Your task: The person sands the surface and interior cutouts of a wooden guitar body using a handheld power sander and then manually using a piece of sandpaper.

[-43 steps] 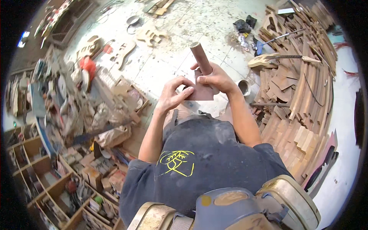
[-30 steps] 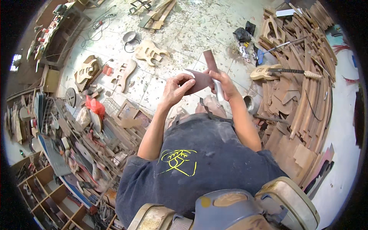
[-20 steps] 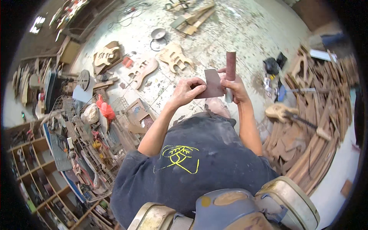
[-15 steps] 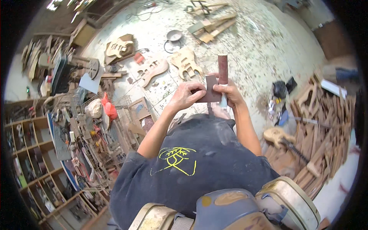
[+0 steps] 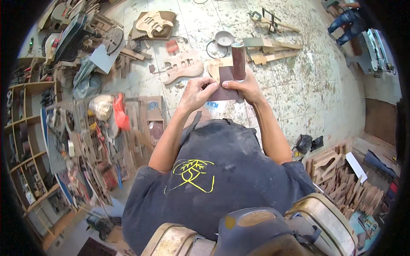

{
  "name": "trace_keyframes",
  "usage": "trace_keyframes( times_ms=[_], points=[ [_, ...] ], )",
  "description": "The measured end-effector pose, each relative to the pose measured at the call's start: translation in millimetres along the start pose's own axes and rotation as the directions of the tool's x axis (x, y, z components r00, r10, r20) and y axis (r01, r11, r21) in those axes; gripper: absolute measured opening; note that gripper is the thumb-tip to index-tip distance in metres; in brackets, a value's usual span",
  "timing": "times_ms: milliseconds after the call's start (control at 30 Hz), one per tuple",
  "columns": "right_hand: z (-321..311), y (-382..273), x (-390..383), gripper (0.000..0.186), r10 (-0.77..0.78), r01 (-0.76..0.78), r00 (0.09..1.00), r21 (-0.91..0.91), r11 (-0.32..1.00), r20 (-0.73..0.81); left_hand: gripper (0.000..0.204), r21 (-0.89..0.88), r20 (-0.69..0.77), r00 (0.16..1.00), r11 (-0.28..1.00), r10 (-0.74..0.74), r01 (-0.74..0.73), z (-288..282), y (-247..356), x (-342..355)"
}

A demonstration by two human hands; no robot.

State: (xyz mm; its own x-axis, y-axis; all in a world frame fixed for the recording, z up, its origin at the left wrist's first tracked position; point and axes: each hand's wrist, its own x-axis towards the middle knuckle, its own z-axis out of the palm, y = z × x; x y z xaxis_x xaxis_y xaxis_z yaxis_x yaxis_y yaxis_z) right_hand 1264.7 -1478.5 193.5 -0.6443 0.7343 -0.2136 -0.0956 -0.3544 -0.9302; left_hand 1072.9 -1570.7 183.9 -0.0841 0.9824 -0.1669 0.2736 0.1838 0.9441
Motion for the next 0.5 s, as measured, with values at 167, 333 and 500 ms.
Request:
trace_keyframes(
  times_ms=[167, 333, 500],
  points=[
    [20, -14, 75, 0.061, -0.039, 0.034, 0.991, -0.044, 0.998, -0.128, 0.022, 0.085, 0.014, 0.997, 0.993, 0.080, -0.081, -74, 11, 70],
    [18, -31, 121, 0.043, 0.159, -0.048, 0.915, 0.291, 0.956, -0.371, 0.023, -0.127, -0.089, 0.983, 0.977, 0.162, -0.172, -137, -10, 144],
    [-17, -12, 172, 0.043, 0.366, -0.086, 0.820, 0.537, 0.839, -0.441, 0.017, -0.355, -0.232, 0.972, 0.928, 0.030, -0.114, -195, -51, 183]
  ],
)
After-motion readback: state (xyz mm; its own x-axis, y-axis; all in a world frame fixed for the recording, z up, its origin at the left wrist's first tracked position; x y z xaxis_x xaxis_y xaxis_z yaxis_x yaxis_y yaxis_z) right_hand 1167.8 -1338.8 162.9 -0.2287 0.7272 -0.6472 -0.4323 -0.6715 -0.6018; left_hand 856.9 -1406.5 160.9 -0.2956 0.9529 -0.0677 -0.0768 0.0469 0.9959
